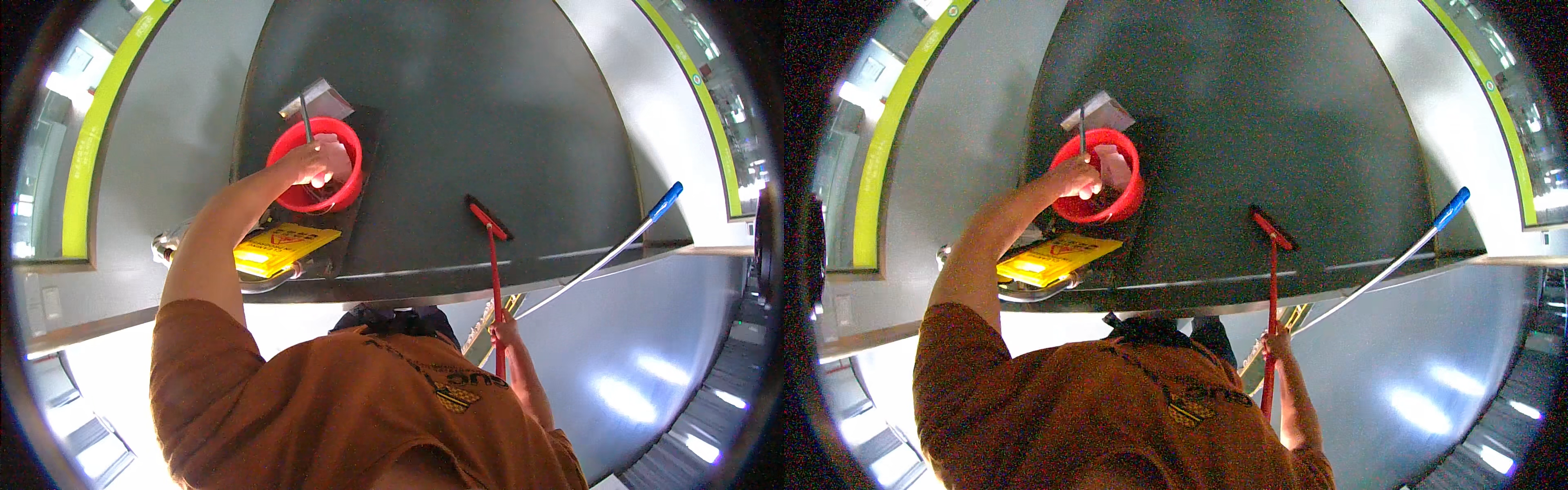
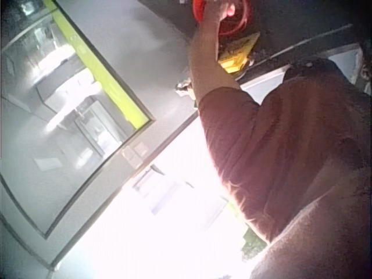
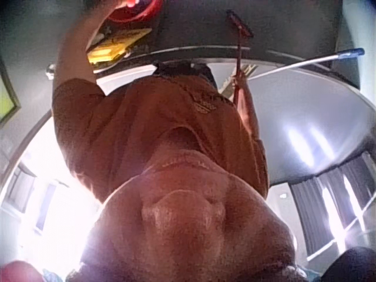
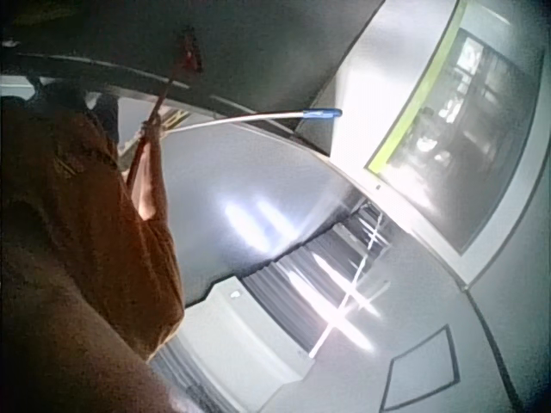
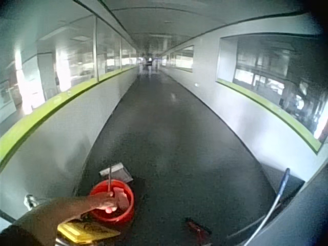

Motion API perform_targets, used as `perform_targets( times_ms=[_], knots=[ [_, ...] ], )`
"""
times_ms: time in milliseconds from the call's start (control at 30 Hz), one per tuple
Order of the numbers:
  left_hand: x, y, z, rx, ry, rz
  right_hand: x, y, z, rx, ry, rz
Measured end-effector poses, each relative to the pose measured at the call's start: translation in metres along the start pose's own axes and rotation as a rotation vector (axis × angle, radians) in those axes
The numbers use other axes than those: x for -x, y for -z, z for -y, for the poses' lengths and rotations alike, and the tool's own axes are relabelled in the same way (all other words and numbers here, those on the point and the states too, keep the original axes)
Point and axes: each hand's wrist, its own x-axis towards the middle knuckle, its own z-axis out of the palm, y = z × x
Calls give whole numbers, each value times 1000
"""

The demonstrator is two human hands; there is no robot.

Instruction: The person sweeps debris into a dustpan using a broom and then mops the floor with a flat mop. They carry a red bucket and cleaning tools while moving through a hallway.

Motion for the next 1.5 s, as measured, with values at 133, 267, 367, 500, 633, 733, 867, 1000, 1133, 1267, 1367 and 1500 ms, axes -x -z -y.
perform_targets(
  times_ms=[133,267,367,500,633,733,867,1000,1133,1267,1367,1500],
  knots=[
    [15,-1,33,196,127,38,13,-29,-2,63,9,-69],
    [38,13,75,617,403,-262,10,-44,-9,-105,-96,-41],
    [60,-5,102,808,903,-415,5,-56,-12,-7,20,-39],
    [48,7,110,1157,1064,-486,6,-61,-18,78,61,-82],
    [43,23,128,1200,1078,-467,9,-58,-13,70,49,-78],
    [45,26,145,1229,1256,-465,27,-67,-3,83,20,-129],
    [44,19,146,1277,1473,-557,25,-72,-7,54,14,-71],
    [46,-7,131,1196,1318,-533,21,-77,-11,87,25,-116],
    [54,-4,146,1089,1378,-580,11,-74,-13,53,58,-116],
    [77,-18,157,963,1407,-542,18,-73,-9,-10,23,-73],
    [57,-6,140,981,1357,-586,14,-68,-19,98,56,-60],
    [65,-35,155,303,1153,-693,23,-80,-2,163,10,-91]
  ],
)
